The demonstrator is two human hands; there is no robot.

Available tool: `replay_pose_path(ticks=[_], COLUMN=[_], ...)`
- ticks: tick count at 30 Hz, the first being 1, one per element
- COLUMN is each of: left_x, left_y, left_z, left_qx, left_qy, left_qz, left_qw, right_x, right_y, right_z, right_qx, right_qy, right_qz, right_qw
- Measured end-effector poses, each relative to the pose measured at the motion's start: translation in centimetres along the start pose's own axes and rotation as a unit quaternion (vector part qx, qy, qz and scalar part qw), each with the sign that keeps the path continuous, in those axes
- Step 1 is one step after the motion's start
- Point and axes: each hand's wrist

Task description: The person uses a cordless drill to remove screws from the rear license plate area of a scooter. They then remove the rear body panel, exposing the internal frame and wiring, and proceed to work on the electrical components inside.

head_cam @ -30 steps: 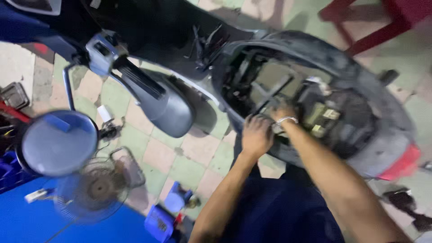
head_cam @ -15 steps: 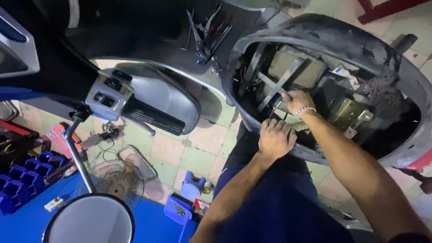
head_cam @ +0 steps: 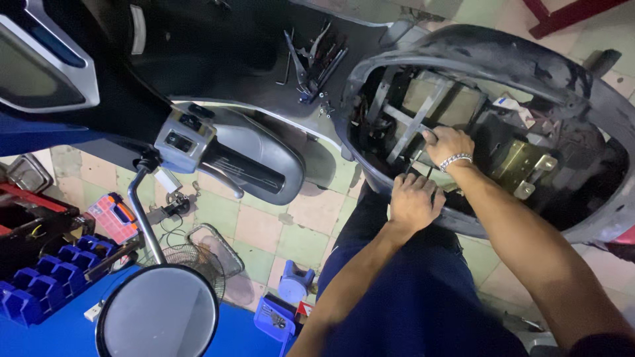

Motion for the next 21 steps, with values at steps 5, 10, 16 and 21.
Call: replay_pose_path(ticks=[5, 10, 16, 21], left_x=[-0.2, -0.2, -0.3, 0.3], left_y=[0.7, -0.1, 0.1, -0.5], left_z=[0.0, 0.2, -0.3, -0.3], left_qx=[-0.007, -0.007, -0.008, 0.011], left_qy=[-0.012, -0.006, 0.003, 0.009], left_qz=[0.024, 0.013, 0.014, 0.027], left_qw=[1.000, 1.000, 1.000, 1.000], right_x=[-0.1, 0.8, 6.8, 11.4], right_y=[-3.0, -2.0, 2.1, 6.3], right_z=[-6.6, -6.7, 0.9, -0.4], right_qx=[-0.041, -0.064, -0.014, 0.008], right_qy=[0.067, 0.060, 0.026, 0.000], right_qz=[-0.060, -0.032, -0.101, -0.115], right_qw=[0.995, 0.996, 0.994, 0.993])
Point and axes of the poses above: each hand's wrist, its own x-axis away from the middle knuckle, its own y-axis out of the back of the hand, z = x × y, and after that the axes turned 7 degrees about -x, right-handed
